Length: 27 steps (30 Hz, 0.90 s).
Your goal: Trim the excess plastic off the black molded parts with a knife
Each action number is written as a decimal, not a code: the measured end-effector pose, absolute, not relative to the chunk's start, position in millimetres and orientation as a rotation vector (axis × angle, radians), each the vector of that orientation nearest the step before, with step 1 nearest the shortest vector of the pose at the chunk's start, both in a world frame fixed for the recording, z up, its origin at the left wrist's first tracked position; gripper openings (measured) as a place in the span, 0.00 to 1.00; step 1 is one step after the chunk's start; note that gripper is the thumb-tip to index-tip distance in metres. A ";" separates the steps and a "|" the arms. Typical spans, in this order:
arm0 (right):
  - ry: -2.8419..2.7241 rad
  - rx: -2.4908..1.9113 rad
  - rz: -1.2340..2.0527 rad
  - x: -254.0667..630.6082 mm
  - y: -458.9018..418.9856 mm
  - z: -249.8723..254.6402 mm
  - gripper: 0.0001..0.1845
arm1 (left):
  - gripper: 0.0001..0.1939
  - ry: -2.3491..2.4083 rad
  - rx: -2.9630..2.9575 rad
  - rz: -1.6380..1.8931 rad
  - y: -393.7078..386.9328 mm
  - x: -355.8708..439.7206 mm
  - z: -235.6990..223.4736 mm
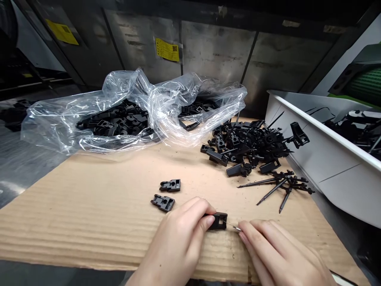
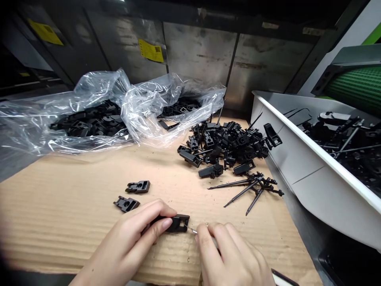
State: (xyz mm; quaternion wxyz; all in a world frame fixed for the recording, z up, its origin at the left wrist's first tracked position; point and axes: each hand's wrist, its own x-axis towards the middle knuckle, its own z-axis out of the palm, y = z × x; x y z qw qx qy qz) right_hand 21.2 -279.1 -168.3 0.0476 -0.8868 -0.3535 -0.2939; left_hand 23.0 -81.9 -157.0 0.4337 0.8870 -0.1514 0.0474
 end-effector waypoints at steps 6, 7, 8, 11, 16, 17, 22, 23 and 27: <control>-1.177 -2.655 -0.900 29.8 -275.5 -162.4 0.12 | 0.07 -0.407 2.184 0.132 -82.3 24.9 -154.3; -1.200 -2.645 -0.891 30.4 -274.9 -161.5 0.12 | 0.06 -0.413 2.183 0.135 -82.2 24.6 -154.4; -1.214 -2.638 -0.885 30.8 -274.0 -160.4 0.13 | 0.06 -0.419 2.182 0.136 -82.1 24.3 -154.7; -1.264 -2.720 -0.851 32.6 -270.1 -154.5 0.15 | 0.06 -0.434 2.176 0.144 -81.8 23.6 -156.6; -1.293 -2.839 -0.770 31.2 -268.8 -142.5 0.16 | 0.07 -0.434 2.176 0.144 -82.0 23.8 -157.0; -1.270 -2.827 -0.776 29.5 -270.0 -142.0 0.15 | 0.07 -0.431 2.170 0.126 -81.9 23.6 -156.3; -1.231 -2.760 -0.797 22.8 -275.0 -150.7 0.13 | 0.07 -0.419 2.161 0.077 -79.9 22.2 -154.1; -1.247 -2.743 -0.796 23.1 -275.0 -152.7 0.14 | 0.07 -0.423 2.158 0.083 -79.6 22.1 -154.6; -1.285 -2.645 -0.856 26.8 -274.1 -155.5 0.14 | 0.07 -0.440 2.154 0.103 -79.3 22.3 -156.8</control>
